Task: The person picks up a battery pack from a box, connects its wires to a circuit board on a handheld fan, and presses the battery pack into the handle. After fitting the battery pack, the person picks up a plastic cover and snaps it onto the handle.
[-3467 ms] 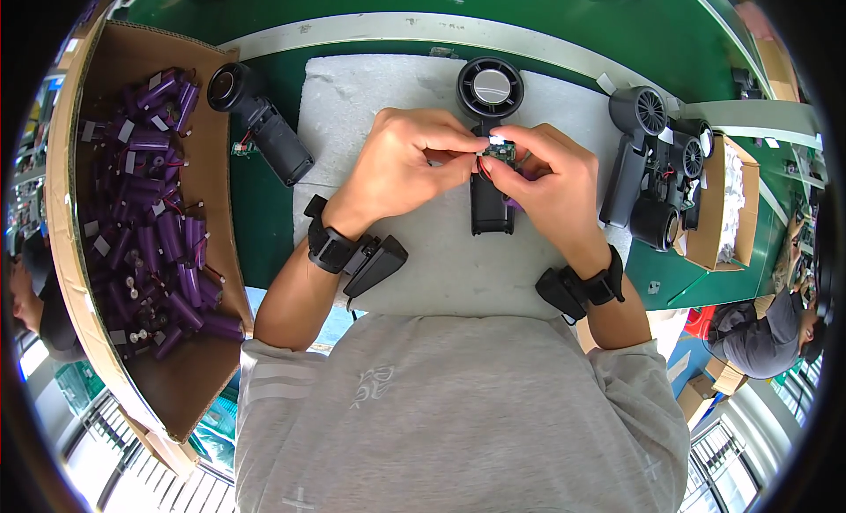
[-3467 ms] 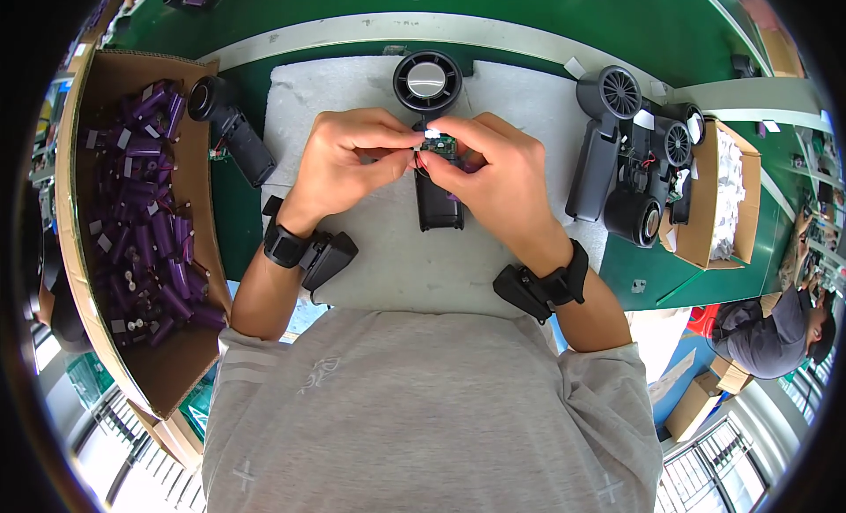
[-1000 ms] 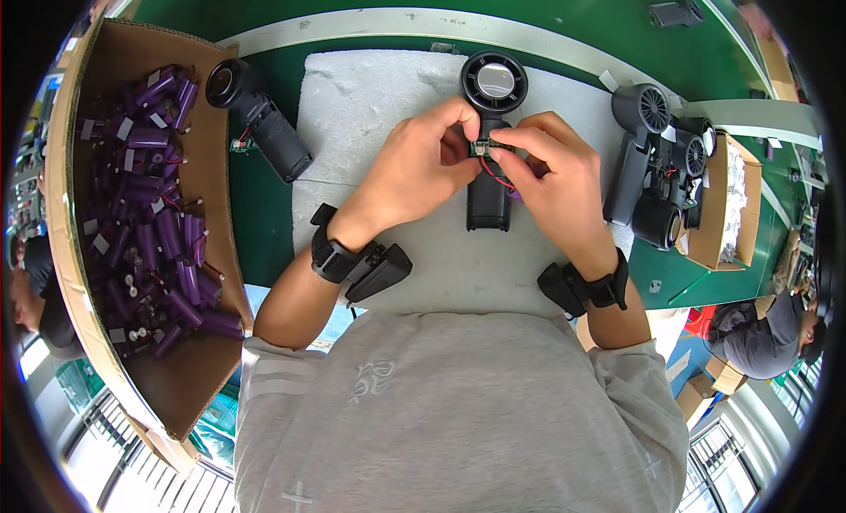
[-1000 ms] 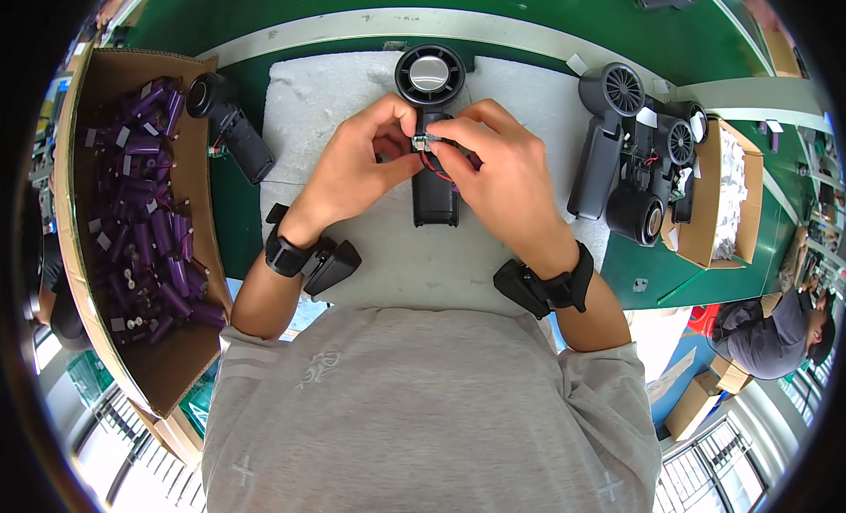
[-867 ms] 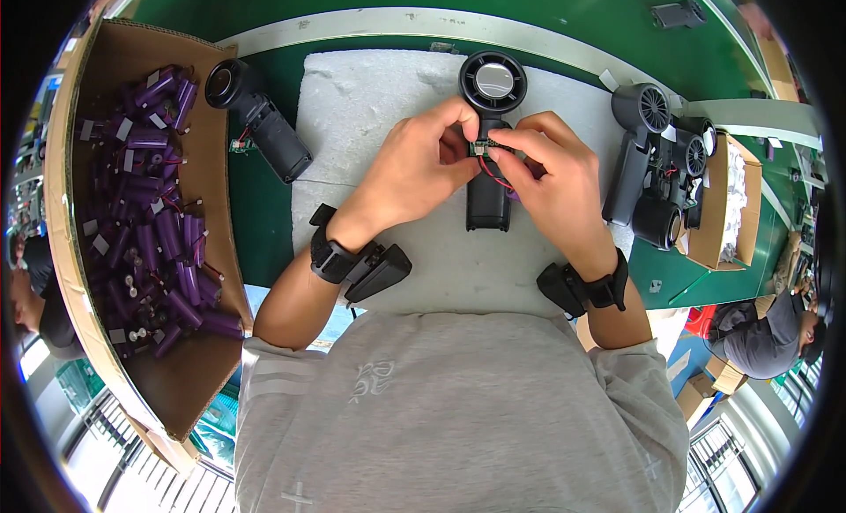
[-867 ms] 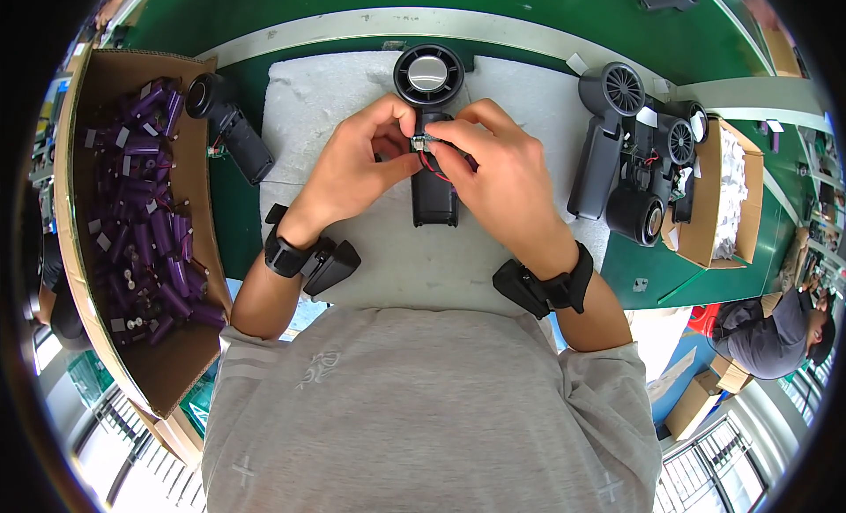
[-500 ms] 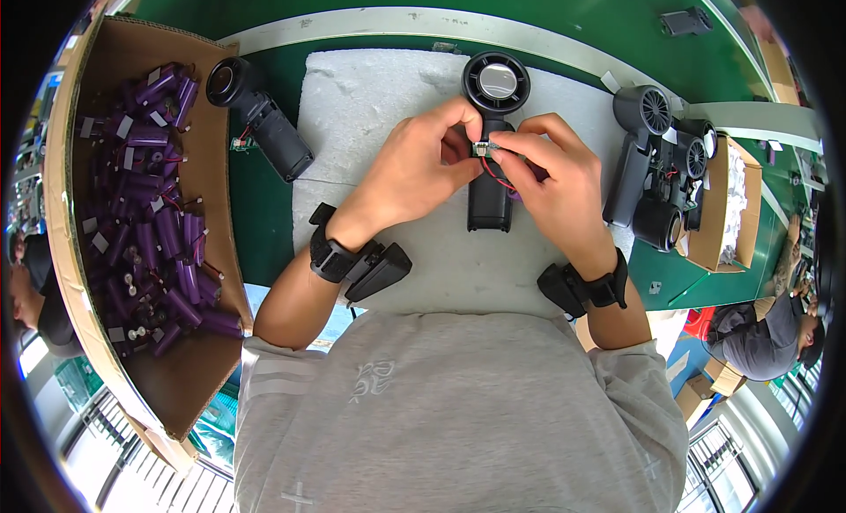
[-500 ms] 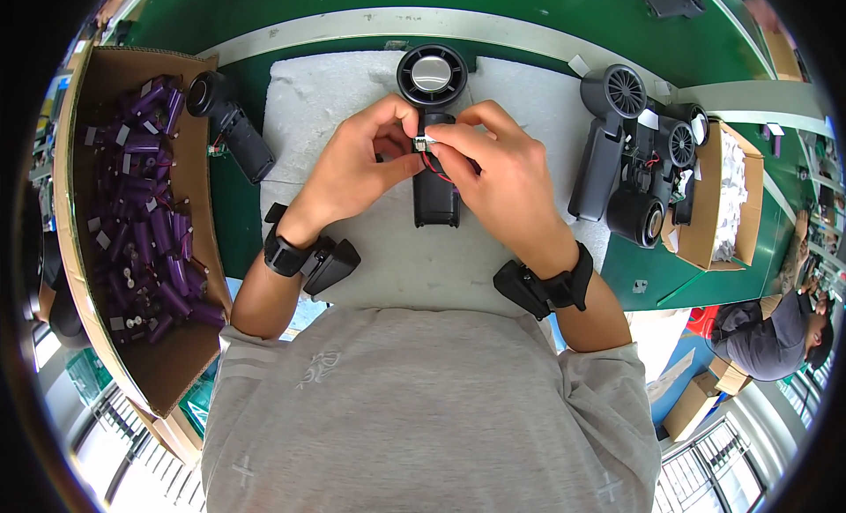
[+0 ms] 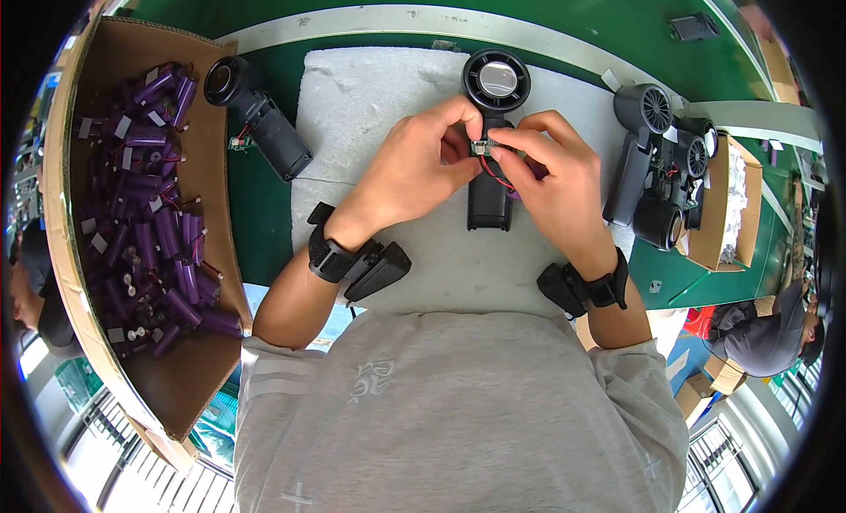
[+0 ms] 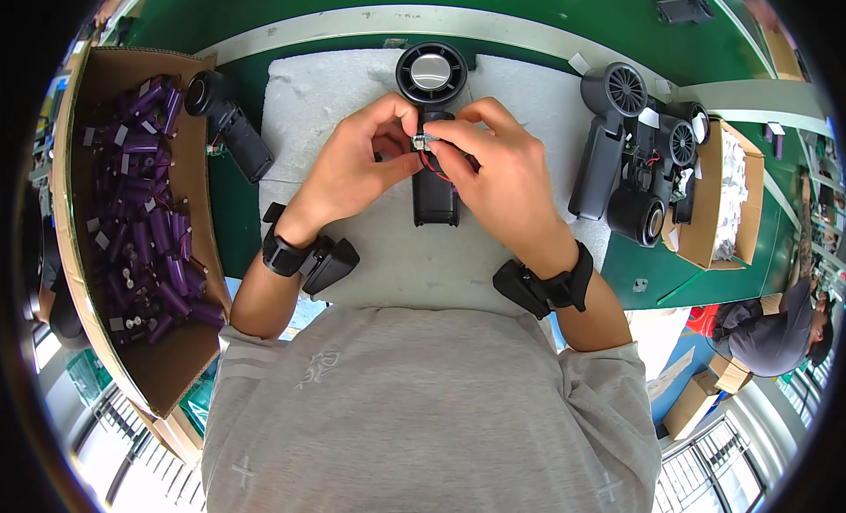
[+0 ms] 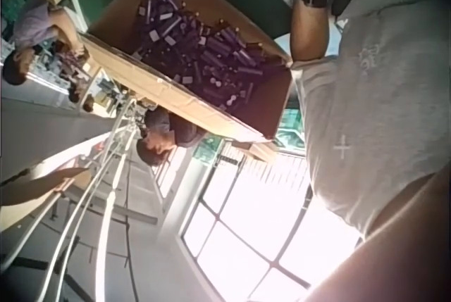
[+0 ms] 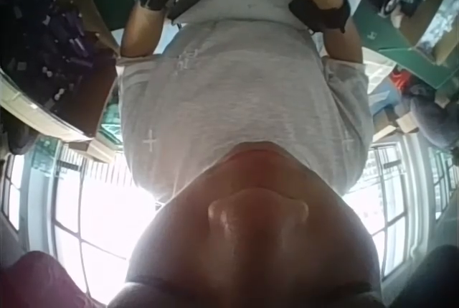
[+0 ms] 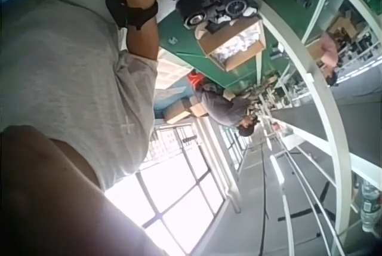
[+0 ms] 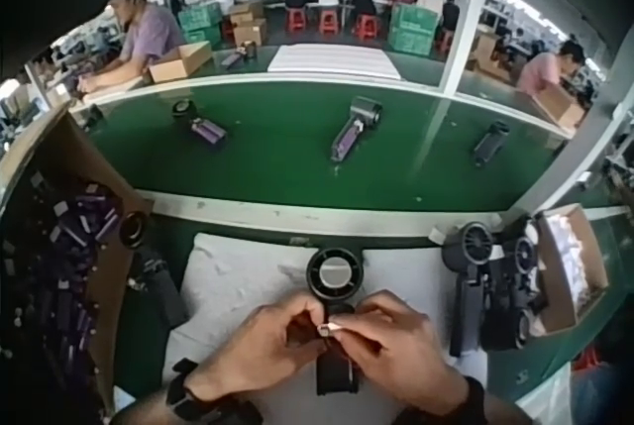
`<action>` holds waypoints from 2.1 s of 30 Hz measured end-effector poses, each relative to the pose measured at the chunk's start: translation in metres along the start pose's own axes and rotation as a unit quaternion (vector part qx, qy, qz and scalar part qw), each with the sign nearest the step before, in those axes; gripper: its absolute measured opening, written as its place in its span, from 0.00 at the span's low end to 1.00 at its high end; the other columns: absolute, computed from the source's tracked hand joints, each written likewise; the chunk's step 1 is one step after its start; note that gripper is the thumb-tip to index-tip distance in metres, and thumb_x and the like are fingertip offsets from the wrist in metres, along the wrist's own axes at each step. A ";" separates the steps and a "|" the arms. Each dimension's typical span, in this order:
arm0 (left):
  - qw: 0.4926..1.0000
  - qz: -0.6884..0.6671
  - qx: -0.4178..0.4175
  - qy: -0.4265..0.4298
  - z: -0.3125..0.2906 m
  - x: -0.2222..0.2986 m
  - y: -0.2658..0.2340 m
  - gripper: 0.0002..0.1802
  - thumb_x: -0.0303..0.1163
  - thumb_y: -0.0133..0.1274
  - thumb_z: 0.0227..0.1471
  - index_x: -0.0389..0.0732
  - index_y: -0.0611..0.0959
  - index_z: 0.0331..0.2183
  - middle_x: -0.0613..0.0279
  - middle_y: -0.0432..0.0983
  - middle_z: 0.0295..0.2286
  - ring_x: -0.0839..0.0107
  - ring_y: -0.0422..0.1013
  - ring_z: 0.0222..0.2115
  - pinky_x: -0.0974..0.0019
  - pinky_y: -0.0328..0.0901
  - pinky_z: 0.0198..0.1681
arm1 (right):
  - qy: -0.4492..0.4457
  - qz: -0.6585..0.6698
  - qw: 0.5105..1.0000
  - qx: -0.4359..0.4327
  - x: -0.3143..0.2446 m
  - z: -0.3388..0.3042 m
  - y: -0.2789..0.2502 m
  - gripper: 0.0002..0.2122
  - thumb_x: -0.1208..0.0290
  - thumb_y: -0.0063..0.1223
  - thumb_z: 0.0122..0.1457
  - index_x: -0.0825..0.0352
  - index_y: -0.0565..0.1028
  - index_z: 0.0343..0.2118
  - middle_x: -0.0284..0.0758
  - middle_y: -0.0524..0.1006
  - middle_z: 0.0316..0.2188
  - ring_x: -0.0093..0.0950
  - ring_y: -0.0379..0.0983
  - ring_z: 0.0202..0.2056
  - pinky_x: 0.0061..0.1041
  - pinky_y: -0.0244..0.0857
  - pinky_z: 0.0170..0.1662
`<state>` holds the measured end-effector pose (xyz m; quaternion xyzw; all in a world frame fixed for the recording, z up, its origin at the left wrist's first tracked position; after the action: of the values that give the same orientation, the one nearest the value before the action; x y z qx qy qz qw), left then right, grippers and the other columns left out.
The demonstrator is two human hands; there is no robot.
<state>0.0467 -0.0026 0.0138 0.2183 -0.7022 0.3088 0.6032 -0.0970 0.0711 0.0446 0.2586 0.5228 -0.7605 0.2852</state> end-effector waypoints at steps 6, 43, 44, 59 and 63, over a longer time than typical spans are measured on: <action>1.000 0.000 -0.005 -0.012 -0.001 0.000 0.001 0.13 0.20 0.57 0.44 0.39 0.73 0.33 0.62 0.73 0.21 0.73 0.72 0.23 0.68 0.67 0.30 | 0.004 -0.004 1.000 0.000 -0.001 -0.001 -0.001 0.10 0.80 0.63 0.49 0.65 0.81 0.36 0.34 0.75 0.30 0.22 0.73 0.23 0.21 0.67 0.24; 0.988 0.092 -0.036 0.117 -0.002 0.020 -0.005 0.14 0.17 0.53 0.52 0.40 0.85 0.40 0.62 0.72 0.25 0.74 0.65 0.23 0.71 0.60 0.26 | 0.055 -0.051 0.995 -0.070 0.001 -0.028 -0.049 0.11 0.75 0.61 0.51 0.69 0.76 0.38 0.40 0.78 0.29 0.39 0.75 0.33 0.33 0.70 0.36; 0.990 0.091 -0.041 0.104 0.000 0.019 -0.005 0.14 0.16 0.53 0.52 0.39 0.84 0.40 0.63 0.71 0.25 0.75 0.64 0.24 0.72 0.59 0.27 | 0.038 -0.063 0.995 -0.063 0.002 -0.031 -0.050 0.10 0.75 0.61 0.51 0.69 0.76 0.36 0.39 0.78 0.30 0.40 0.75 0.33 0.33 0.70 0.36; 0.992 0.097 -0.054 0.060 -0.003 0.015 -0.001 0.23 0.14 0.56 0.43 0.41 0.83 0.44 0.65 0.71 0.35 0.80 0.65 0.26 0.76 0.61 0.29 | -0.004 -0.123 0.989 -0.081 -0.006 -0.045 -0.043 0.04 0.78 0.58 0.50 0.72 0.75 0.24 0.41 0.78 0.33 0.42 0.75 0.30 0.35 0.71 0.35; 0.995 0.084 -0.034 0.050 -0.003 0.008 -0.001 0.22 0.13 0.57 0.43 0.40 0.84 0.43 0.65 0.71 0.36 0.81 0.66 0.27 0.77 0.61 0.30 | -0.029 -0.130 0.988 -0.073 -0.008 -0.046 -0.039 0.04 0.80 0.56 0.47 0.73 0.73 0.22 0.42 0.77 0.31 0.42 0.74 0.29 0.36 0.70 0.34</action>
<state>0.0479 -0.0005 0.0221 0.1218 -0.6974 0.3448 0.6164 -0.1141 0.1267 0.0607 0.1452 0.5976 -0.7581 0.2172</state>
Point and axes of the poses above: each hand's wrist, its own z-axis towards the middle knuckle, its own y-axis out of the palm, x = y × z, the point moved 4 cm from there along z, towards the middle knuckle
